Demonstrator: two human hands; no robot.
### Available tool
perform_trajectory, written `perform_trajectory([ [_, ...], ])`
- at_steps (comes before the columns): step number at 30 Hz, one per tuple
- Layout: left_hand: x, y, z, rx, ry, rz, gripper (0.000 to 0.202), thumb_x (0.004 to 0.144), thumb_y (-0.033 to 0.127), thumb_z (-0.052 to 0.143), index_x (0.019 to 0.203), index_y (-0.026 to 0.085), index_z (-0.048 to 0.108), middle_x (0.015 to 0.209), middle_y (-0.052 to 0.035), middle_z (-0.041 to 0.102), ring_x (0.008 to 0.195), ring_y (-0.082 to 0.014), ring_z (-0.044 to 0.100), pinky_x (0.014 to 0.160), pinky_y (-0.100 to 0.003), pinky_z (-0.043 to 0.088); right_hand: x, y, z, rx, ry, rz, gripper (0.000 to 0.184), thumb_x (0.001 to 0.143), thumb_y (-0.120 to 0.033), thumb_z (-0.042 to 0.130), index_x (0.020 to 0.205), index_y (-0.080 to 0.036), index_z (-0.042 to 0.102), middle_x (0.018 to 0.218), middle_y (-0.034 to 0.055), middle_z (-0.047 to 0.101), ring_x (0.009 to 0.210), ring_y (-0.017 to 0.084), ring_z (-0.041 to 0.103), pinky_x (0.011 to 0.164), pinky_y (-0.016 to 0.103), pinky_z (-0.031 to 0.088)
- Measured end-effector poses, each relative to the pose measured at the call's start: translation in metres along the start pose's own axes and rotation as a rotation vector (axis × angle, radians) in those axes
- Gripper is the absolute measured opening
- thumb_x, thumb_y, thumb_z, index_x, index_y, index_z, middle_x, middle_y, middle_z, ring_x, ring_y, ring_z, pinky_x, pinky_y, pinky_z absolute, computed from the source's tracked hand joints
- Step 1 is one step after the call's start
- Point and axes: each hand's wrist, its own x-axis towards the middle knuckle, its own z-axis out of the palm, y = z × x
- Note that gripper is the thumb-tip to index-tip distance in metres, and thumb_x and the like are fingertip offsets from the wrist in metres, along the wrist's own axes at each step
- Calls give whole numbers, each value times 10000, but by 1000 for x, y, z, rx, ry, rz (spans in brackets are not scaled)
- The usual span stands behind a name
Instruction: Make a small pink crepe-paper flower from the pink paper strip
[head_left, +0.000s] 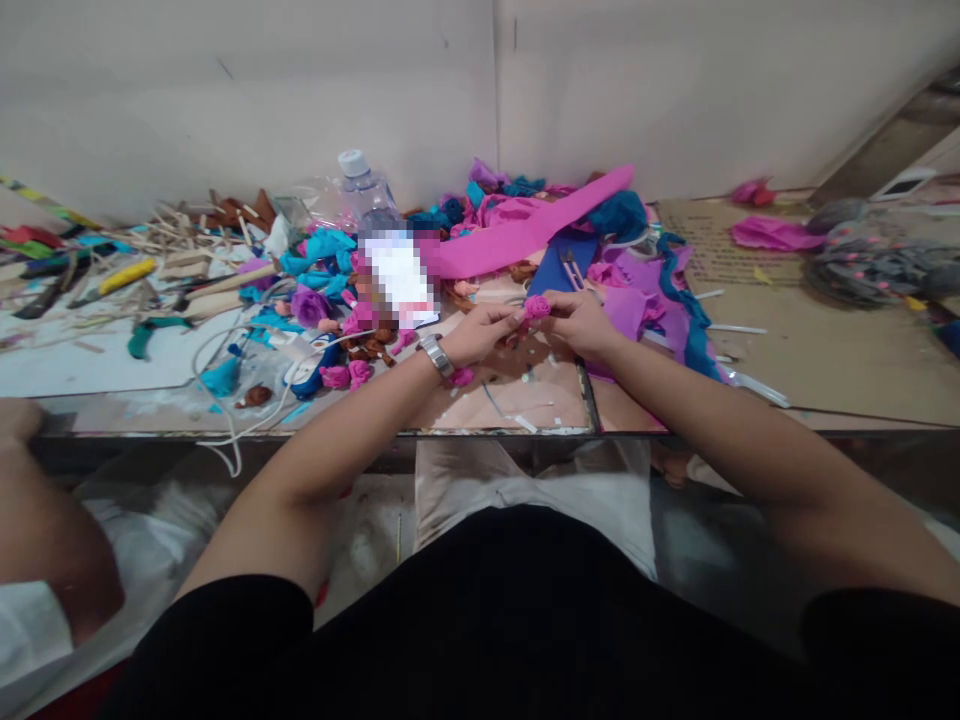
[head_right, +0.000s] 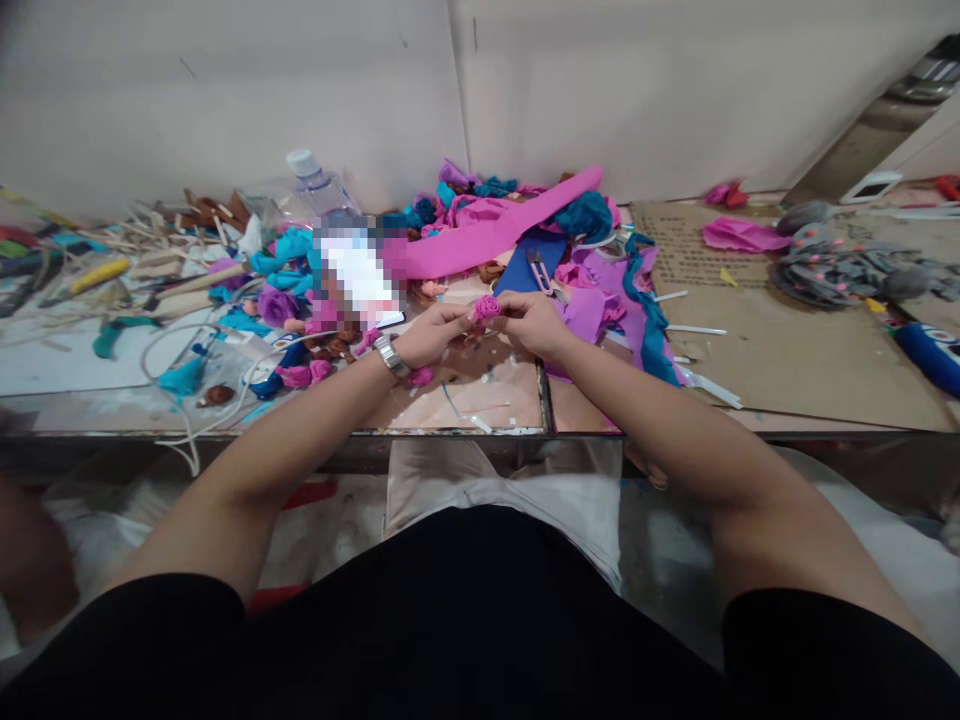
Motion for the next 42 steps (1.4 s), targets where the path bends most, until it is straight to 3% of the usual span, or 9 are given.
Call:
perform_trajectory([
  [3,0,2,4,-191,-24,-89,742,741,873,860,841,166,657,755,-7,618,596,-82,480,562,-229,362,0,-3,0,25,-26,17,512,701,-679,972,767,-199,804,871,29,723,814,175,641,859,360,579],
  [7,0,4,6,-275,-16,-109,709,703,789,947,826,165,635,732,22,571,573,-59,437,532,-211,317,0,-2,0,0,-26,17,581,670,-760,960,739,-206,798,820,13,667,815,176,599,832,346,547],
  [17,0,2,-1,-16,104,-28,713,779,840,857,773,147,689,682,6,596,597,-76,468,588,-222,372,-5,-1,3,-41,-36,0,571,796,-785,873,772,-219,805,861,29,629,853,196,574,828,352,511],
  [23,0,1,0,3,115,-6,711,786,847,846,773,147,720,673,-6,607,589,-82,466,577,-234,363,-6,-3,3,-35,-57,35,476,814,-696,898,775,-230,807,962,46,726,940,220,645,946,387,569],
  [28,-1,2,4,-67,27,-29,702,767,809,884,969,143,790,690,15,596,610,-87,454,588,-238,354,-7,0,3,88,-91,78,419,734,-591,982,752,-209,811,916,25,757,895,200,683,902,373,590],
  [32,-3,5,6,-76,7,-34,664,790,777,885,878,136,732,723,11,580,637,-84,461,612,-238,377,-9,-2,7,183,-64,163,464,662,-584,1042,746,-197,799,849,17,753,814,174,679,778,320,589],
  [37,-3,7,8,-159,-120,-60,689,792,812,861,888,159,663,828,-10,618,698,-98,526,664,-238,440,-8,-6,11,360,-101,261,593,500,-632,1100,740,-193,780,738,-11,714,680,139,654,691,292,584],
  [42,-2,5,10,20,-76,82,680,824,807,833,877,147,680,811,-3,588,736,-117,501,705,-259,441,-8,-7,12,434,-78,329,630,440,-608,1124,749,-176,785,733,-8,723,695,131,669,727,286,591],
])
